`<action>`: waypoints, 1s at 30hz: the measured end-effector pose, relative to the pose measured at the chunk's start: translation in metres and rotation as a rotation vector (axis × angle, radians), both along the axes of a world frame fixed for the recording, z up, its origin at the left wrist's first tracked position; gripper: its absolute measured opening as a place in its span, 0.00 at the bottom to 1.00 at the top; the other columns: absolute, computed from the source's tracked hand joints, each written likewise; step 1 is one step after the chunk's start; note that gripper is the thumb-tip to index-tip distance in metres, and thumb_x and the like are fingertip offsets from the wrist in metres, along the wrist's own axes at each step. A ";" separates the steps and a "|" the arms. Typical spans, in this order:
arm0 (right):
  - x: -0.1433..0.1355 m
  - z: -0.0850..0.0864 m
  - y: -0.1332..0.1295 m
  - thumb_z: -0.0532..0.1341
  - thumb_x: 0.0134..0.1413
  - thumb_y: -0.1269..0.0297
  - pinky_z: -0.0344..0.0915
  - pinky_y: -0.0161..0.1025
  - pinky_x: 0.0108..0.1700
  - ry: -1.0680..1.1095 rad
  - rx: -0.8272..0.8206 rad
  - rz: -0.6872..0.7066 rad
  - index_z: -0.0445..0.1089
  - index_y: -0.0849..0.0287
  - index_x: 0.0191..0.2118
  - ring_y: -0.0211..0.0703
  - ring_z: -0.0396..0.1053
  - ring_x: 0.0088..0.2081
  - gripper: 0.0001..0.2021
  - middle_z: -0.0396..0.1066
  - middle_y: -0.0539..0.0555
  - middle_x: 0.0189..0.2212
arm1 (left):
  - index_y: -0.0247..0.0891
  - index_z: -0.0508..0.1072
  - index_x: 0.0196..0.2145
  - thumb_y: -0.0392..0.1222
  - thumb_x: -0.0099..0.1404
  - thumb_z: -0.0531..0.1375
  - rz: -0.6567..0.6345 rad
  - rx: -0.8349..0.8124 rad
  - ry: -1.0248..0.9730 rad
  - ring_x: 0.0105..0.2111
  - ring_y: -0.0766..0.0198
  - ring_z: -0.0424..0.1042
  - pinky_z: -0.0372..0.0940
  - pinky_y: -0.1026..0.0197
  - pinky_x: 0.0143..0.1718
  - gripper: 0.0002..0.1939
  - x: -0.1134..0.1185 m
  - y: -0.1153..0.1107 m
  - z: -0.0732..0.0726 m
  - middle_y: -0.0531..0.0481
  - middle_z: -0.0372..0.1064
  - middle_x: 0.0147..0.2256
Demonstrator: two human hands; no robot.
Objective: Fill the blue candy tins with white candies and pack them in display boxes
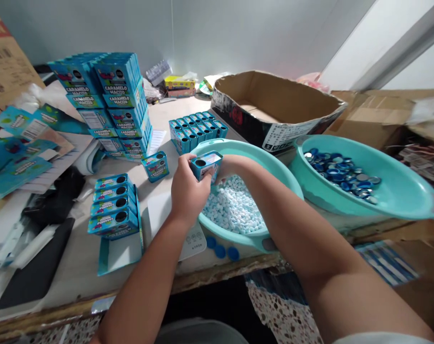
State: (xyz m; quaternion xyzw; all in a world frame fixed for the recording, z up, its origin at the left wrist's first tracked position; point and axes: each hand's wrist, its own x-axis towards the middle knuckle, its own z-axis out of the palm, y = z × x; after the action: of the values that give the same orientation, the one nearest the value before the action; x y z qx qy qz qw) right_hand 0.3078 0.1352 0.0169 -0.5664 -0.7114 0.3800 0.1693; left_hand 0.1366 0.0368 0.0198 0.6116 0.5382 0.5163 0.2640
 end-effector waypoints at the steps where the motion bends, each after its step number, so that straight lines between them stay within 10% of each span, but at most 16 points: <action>1: 0.006 0.006 0.004 0.79 0.29 0.70 0.68 0.37 0.24 -0.039 0.085 0.005 0.75 0.59 0.19 0.43 0.70 0.22 0.13 0.69 0.50 0.16 | 0.41 0.63 0.50 0.41 0.62 0.68 -0.001 -0.008 0.007 0.46 0.53 0.75 0.67 0.52 0.47 0.22 0.000 0.000 0.001 0.44 0.73 0.46; 5: 0.011 0.038 0.005 0.77 0.38 0.61 0.71 0.38 0.30 0.180 0.363 -0.173 0.80 0.59 0.31 0.43 0.72 0.27 0.12 0.73 0.51 0.22 | 0.41 0.65 0.50 0.42 0.62 0.68 0.006 -0.078 0.052 0.44 0.52 0.75 0.67 0.53 0.44 0.22 0.000 0.000 0.003 0.45 0.74 0.44; 9: -0.012 0.055 -0.012 0.78 0.35 0.48 0.74 0.40 0.36 0.555 0.278 -0.119 0.81 0.60 0.40 0.42 0.74 0.31 0.27 0.78 0.54 0.30 | 0.41 0.65 0.51 0.43 0.63 0.67 -0.012 -0.087 0.064 0.46 0.49 0.75 0.66 0.53 0.44 0.22 0.000 0.001 0.004 0.43 0.75 0.45; 30: -0.028 0.069 -0.040 0.74 0.44 0.53 0.75 0.40 0.38 0.348 0.369 0.196 0.83 0.56 0.36 0.45 0.76 0.37 0.15 0.79 0.55 0.37 | 0.40 0.64 0.50 0.41 0.64 0.67 -0.037 -0.067 -0.065 0.50 0.51 0.75 0.66 0.55 0.46 0.21 0.000 0.000 0.007 0.44 0.75 0.47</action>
State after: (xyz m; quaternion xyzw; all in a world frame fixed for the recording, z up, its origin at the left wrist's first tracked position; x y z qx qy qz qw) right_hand 0.2797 0.0948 0.0864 -0.3807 -0.7802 0.3500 0.3520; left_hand 0.1362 0.0369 0.0271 0.5951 0.5351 0.5127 0.3110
